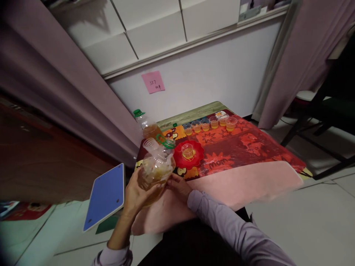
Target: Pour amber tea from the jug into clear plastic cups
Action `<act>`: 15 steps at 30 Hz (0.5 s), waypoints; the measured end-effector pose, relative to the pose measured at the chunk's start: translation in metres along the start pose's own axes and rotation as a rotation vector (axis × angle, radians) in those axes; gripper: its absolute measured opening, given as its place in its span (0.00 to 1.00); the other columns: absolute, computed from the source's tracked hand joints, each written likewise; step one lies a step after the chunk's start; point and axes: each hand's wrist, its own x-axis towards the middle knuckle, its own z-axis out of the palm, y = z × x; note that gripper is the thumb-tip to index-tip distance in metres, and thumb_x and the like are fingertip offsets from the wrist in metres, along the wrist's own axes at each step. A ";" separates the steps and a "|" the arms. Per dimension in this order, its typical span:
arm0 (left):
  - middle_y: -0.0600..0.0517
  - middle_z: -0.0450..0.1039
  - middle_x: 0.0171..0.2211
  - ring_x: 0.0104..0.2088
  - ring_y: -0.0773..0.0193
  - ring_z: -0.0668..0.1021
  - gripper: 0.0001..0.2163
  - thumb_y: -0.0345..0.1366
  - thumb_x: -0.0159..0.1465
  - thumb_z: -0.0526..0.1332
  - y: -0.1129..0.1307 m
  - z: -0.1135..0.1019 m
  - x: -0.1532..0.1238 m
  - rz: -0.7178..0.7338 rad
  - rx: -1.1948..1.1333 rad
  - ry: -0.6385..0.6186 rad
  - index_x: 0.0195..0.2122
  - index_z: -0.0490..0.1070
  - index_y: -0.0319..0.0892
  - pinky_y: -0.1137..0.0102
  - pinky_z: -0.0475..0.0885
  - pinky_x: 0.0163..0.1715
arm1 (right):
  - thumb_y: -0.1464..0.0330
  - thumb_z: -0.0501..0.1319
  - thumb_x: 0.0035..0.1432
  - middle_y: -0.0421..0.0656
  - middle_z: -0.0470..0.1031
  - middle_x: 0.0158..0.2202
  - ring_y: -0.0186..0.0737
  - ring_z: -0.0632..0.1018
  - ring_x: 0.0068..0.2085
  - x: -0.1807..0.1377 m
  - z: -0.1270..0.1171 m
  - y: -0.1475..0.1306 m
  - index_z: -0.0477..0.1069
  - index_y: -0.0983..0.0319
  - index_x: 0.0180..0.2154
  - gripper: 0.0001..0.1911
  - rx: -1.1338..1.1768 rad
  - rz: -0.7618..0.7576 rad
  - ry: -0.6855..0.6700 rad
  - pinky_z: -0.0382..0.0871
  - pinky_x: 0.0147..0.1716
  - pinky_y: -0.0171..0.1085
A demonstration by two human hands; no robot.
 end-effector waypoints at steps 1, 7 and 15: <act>0.37 0.76 0.63 0.63 0.40 0.79 0.46 0.54 0.48 0.77 -0.005 0.001 -0.005 -0.031 -0.056 0.028 0.65 0.66 0.40 0.47 0.74 0.65 | 0.55 0.83 0.48 0.41 0.85 0.47 0.42 0.83 0.47 0.000 0.001 -0.001 0.84 0.55 0.48 0.27 -0.006 -0.004 -0.001 0.75 0.54 0.43; 0.39 0.76 0.61 0.61 0.44 0.80 0.44 0.54 0.49 0.76 -0.026 0.001 -0.032 -0.251 -0.237 0.111 0.64 0.63 0.42 0.52 0.75 0.65 | 0.52 0.84 0.45 0.46 0.86 0.50 0.45 0.84 0.49 -0.002 0.005 0.000 0.85 0.57 0.49 0.31 -0.052 0.041 0.028 0.72 0.60 0.49; 0.40 0.78 0.58 0.57 0.44 0.83 0.46 0.58 0.50 0.70 -0.059 0.009 -0.068 -0.404 -0.295 0.208 0.66 0.58 0.45 0.50 0.79 0.60 | 0.48 0.78 0.54 0.46 0.87 0.46 0.45 0.85 0.46 -0.014 -0.003 -0.007 0.83 0.57 0.51 0.29 -0.380 0.067 -0.019 0.77 0.53 0.49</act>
